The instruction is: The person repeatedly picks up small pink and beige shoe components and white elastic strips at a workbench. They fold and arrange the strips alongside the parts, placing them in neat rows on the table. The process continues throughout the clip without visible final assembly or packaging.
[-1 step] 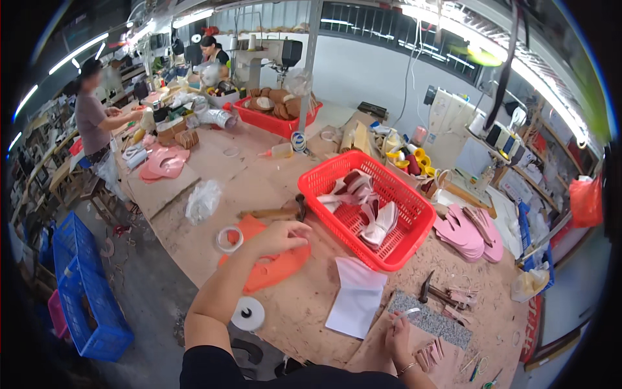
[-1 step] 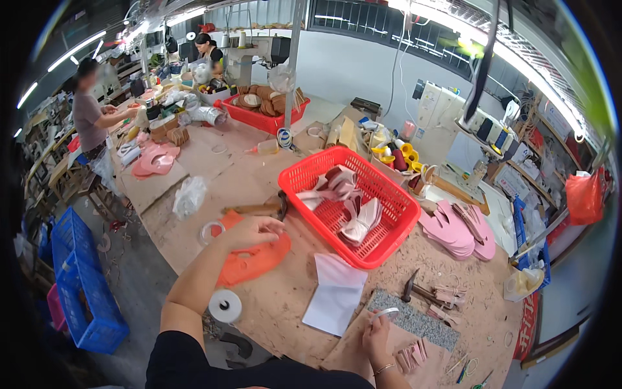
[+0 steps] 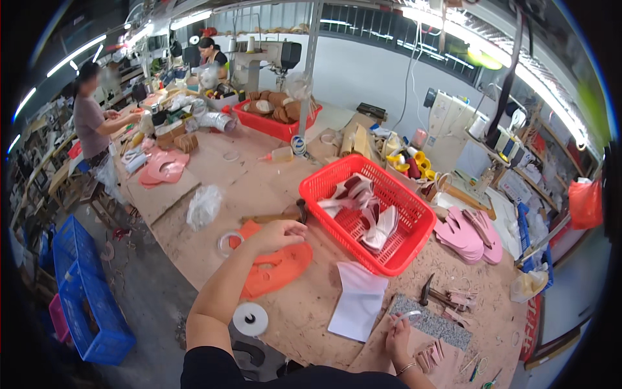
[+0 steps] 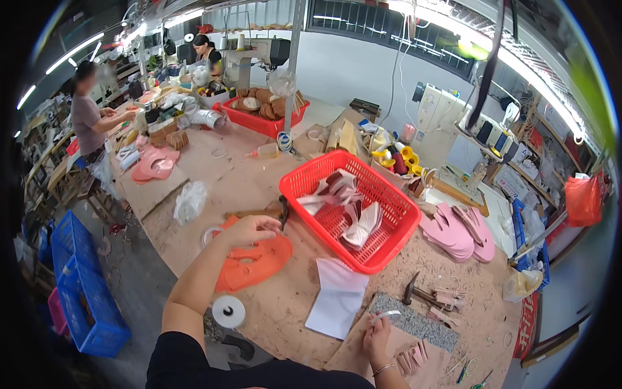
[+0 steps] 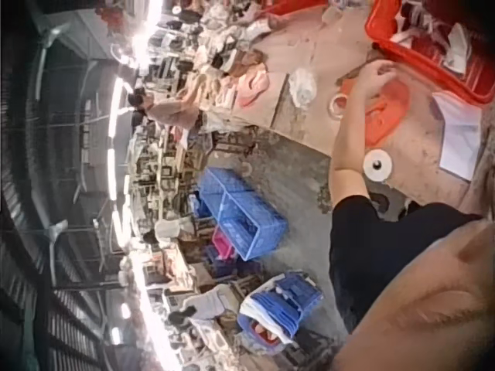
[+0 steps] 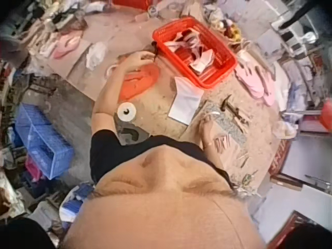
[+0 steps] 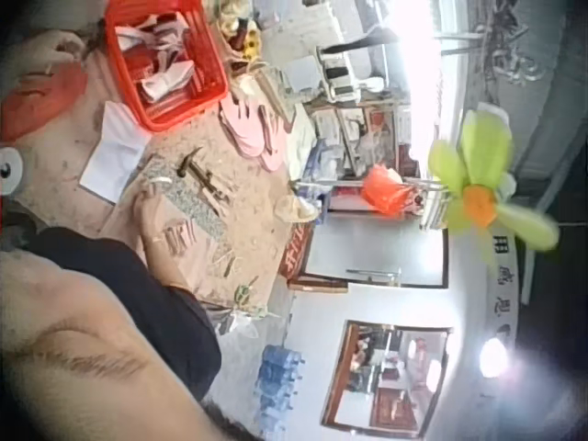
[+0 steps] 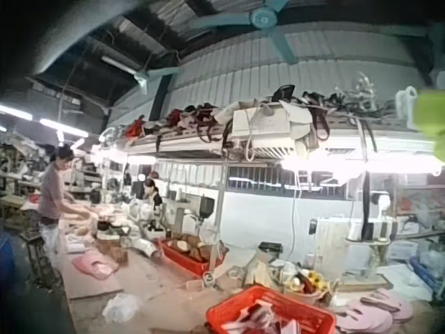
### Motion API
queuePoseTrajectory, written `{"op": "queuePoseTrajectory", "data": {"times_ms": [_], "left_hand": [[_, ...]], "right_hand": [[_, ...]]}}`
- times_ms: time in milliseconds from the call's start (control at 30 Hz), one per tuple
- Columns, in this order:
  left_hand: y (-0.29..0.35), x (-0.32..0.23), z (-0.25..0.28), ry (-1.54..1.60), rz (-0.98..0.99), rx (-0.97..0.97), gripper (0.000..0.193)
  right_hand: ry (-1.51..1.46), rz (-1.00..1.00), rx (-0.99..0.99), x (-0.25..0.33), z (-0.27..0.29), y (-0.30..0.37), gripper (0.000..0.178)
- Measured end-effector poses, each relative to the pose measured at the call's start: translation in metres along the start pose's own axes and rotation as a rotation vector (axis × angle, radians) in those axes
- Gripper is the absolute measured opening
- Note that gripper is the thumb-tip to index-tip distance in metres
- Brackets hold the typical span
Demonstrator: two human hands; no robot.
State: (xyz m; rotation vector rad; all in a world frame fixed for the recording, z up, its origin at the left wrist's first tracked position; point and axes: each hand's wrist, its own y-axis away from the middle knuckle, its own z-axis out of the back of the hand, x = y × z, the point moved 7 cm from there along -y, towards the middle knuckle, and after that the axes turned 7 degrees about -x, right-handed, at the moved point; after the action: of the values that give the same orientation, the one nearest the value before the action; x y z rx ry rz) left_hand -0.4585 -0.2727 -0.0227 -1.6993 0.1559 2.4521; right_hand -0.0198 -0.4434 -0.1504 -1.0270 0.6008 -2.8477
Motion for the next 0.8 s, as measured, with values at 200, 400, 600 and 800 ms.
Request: {"op": "queuePoseTrajectory", "data": {"times_ms": [200,400,600,800], "left_hand": [[-0.104,0.056,0.098,0.054,0.169,-0.185,0.036],[-0.246,0.088,0.119,-0.027,0.167,-0.298,0.03],[-0.391,0.1,0.106,-0.663,0.153,-0.275,0.039],[-0.508,0.118,0.079,-1.006,0.091,-0.264,0.031]], "right_hand": [[0.27,-0.042,-0.014,-0.006,-0.017,0.003,0.037],[0.266,-0.093,0.013,-0.006,-0.017,0.008,0.04],[0.33,-0.114,-0.003,0.012,-0.014,0.0,0.037],[0.409,-0.097,0.02,0.016,-0.017,-0.014,0.04]]}}
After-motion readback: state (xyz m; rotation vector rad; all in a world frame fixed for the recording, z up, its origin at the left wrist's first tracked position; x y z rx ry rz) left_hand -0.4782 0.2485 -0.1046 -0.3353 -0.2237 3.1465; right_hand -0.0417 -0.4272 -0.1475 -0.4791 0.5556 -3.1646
